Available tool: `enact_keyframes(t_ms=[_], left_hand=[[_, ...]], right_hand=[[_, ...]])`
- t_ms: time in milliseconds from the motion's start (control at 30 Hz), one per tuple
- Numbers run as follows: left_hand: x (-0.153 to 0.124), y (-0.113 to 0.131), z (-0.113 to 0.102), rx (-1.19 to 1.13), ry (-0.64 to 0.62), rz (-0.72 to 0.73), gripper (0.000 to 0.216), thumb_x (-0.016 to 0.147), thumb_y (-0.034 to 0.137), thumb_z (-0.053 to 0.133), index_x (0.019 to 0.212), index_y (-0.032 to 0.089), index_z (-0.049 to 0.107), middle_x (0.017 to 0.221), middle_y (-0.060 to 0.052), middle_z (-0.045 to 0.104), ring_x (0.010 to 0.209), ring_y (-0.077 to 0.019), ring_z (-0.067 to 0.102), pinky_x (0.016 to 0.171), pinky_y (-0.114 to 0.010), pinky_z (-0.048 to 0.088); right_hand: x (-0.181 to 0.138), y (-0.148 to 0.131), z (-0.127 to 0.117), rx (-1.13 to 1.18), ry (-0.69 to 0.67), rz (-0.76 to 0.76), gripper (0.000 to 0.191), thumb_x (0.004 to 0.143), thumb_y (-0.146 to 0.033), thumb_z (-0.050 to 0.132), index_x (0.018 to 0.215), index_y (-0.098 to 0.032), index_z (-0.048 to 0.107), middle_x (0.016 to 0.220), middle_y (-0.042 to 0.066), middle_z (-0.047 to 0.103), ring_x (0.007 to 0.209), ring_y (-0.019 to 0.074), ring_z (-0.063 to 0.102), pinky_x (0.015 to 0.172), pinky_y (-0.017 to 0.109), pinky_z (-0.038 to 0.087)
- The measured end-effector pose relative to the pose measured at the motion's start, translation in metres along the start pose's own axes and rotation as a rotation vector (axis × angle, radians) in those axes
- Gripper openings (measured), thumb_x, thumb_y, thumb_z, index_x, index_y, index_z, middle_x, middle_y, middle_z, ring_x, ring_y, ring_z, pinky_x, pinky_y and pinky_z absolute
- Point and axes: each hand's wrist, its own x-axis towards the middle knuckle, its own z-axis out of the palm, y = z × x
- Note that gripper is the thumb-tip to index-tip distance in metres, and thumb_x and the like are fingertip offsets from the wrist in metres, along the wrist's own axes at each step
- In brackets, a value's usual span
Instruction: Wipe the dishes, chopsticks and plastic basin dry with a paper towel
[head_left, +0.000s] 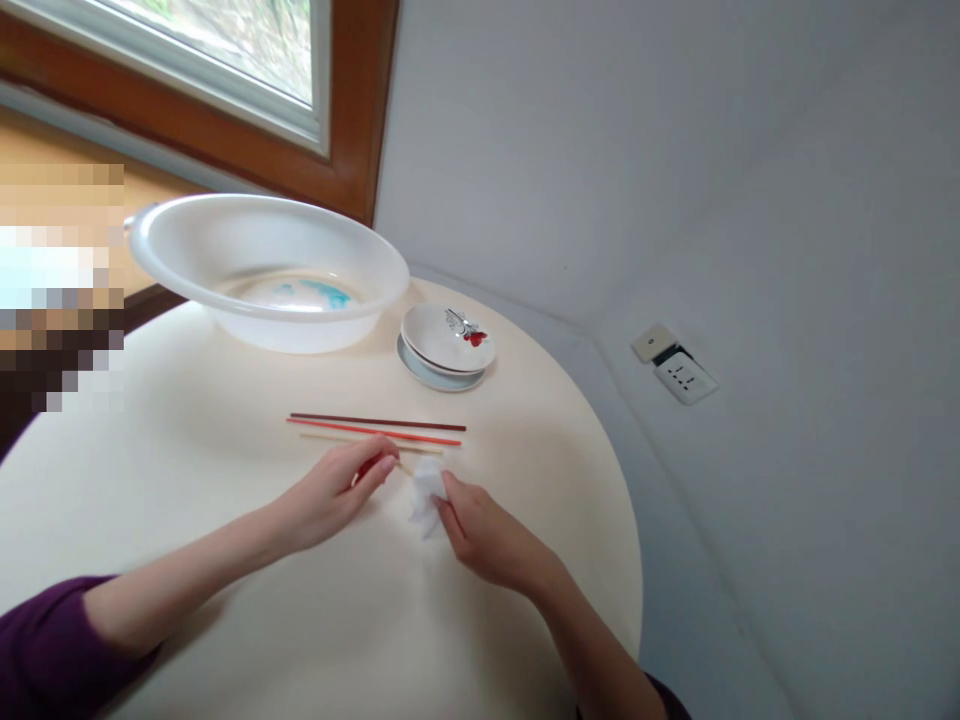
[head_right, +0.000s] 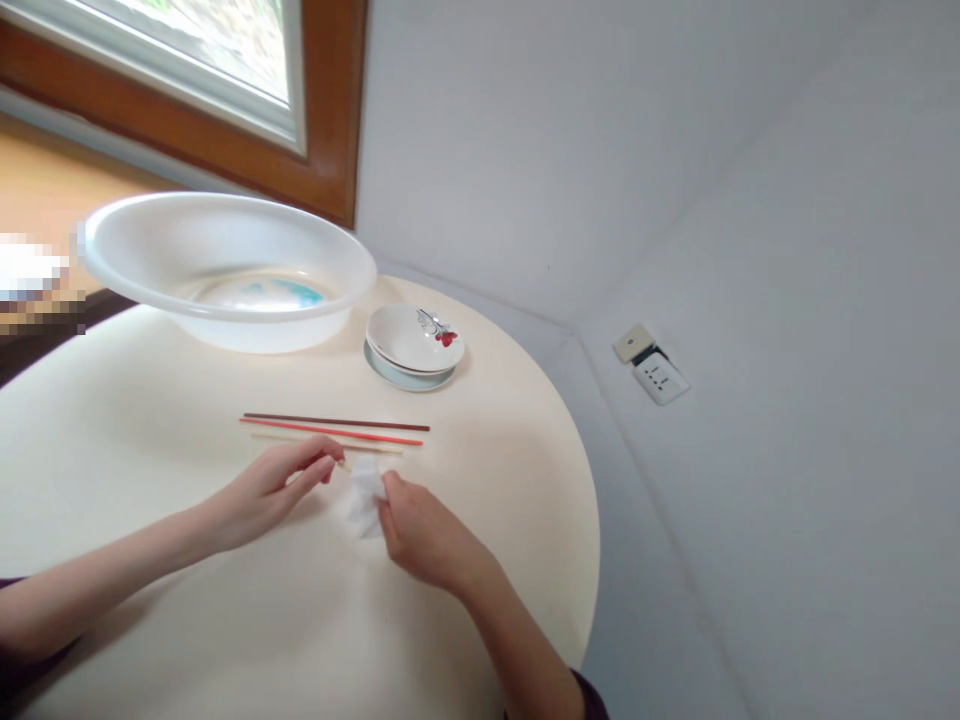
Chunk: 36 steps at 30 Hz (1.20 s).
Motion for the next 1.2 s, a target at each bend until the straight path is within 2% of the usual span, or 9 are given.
enact_keyframes(t_ms=[133,267,400,533,667,767,1000,1100,1200], left_hand=[[-0.002,0.0,0.001,-0.011,-0.114,0.063,0.028,0.088,0.031,0.029,0.064,0.02,0.04,0.058,0.004,0.046,0.055,-0.0106,0.043,0.053,-0.021,0.036],[-0.001,-0.003,-0.007,0.064,-0.03,0.062,0.029,0.086,0.031,0.031,0.058,0.021,0.035,0.051,0.005,0.04,0.048,-0.0099,0.039,0.049,-0.022,0.031],[0.004,-0.006,-0.024,0.057,0.097,-0.081,0.035,0.084,0.039,0.034,0.053,0.021,0.033,0.047,0.006,0.034,0.045,-0.0099,0.035,0.046,-0.023,0.029],[0.009,-0.011,-0.036,-0.089,0.089,-0.25,0.043,0.083,0.049,0.033,0.049,0.021,0.032,0.044,0.006,0.03,0.042,-0.0091,0.031,0.043,-0.023,0.028],[0.011,-0.016,-0.037,-0.206,0.052,-0.309,0.047,0.082,0.051,0.035,0.046,0.021,0.032,0.042,0.005,0.03,0.04,-0.0086,0.028,0.041,-0.023,0.026],[0.01,-0.017,-0.037,-0.249,0.069,-0.298,0.046,0.082,0.051,0.038,0.048,0.021,0.034,0.043,0.005,0.031,0.041,-0.0089,0.029,0.041,-0.023,0.025],[0.006,-0.005,-0.044,-0.188,0.258,-0.132,0.04,0.082,0.04,0.047,0.048,0.02,0.042,0.046,0.003,0.041,0.047,-0.0109,0.039,0.047,-0.025,0.033],[0.007,0.0,-0.04,-0.405,0.385,-0.153,0.035,0.08,0.038,0.053,0.051,0.019,0.049,0.051,0.002,0.05,0.052,-0.0117,0.047,0.054,-0.026,0.041],[0.008,0.002,-0.027,-0.757,0.445,-0.245,0.025,0.071,0.041,0.064,0.069,0.018,0.054,0.06,0.002,0.059,0.062,-0.0131,0.057,0.068,-0.03,0.05]], right_hand=[[0.012,-0.014,0.007,0.01,-0.035,-0.06,0.015,0.092,-0.021,0.033,0.089,-0.017,0.047,0.082,0.006,0.061,0.069,0.016,0.053,0.062,0.026,0.037],[0.015,-0.014,0.006,-0.172,-0.006,-0.064,0.013,0.091,-0.02,0.036,0.09,-0.016,0.048,0.079,0.006,0.063,0.064,0.0158,0.054,0.056,0.025,0.032],[0.008,0.001,-0.002,-0.36,0.06,-0.058,0.01,0.088,-0.016,0.039,0.088,-0.017,0.049,0.077,0.005,0.063,0.063,0.0151,0.055,0.053,0.024,0.028],[-0.005,0.019,-0.006,-0.405,0.119,-0.053,0.01,0.086,-0.013,0.04,0.084,-0.017,0.049,0.07,0.003,0.062,0.059,0.0142,0.053,0.052,0.024,0.026],[-0.014,0.027,-0.003,-0.249,0.153,-0.023,0.011,0.085,-0.013,0.039,0.081,-0.019,0.048,0.065,0.0,0.056,0.056,0.0125,0.048,0.053,0.023,0.027],[-0.013,0.029,0.002,0.002,0.177,0.014,0.019,0.089,-0.022,0.036,0.072,-0.02,0.044,0.058,-0.003,0.047,0.052,0.0107,0.041,0.053,0.023,0.028],[0.003,0.041,0.024,0.563,0.327,0.111,0.043,0.086,-0.056,0.035,0.062,-0.021,0.037,0.053,-0.005,0.035,0.049,0.0093,0.031,0.046,0.023,0.025],[0.009,0.04,0.036,0.649,0.331,0.125,0.044,0.084,-0.059,0.036,0.063,-0.021,0.036,0.052,-0.006,0.032,0.047,0.0088,0.03,0.044,0.022,0.023],[0.012,0.035,0.046,0.645,0.353,0.107,0.041,0.085,-0.057,0.036,0.064,-0.021,0.036,0.053,-0.006,0.033,0.047,0.0086,0.03,0.044,0.022,0.023]])
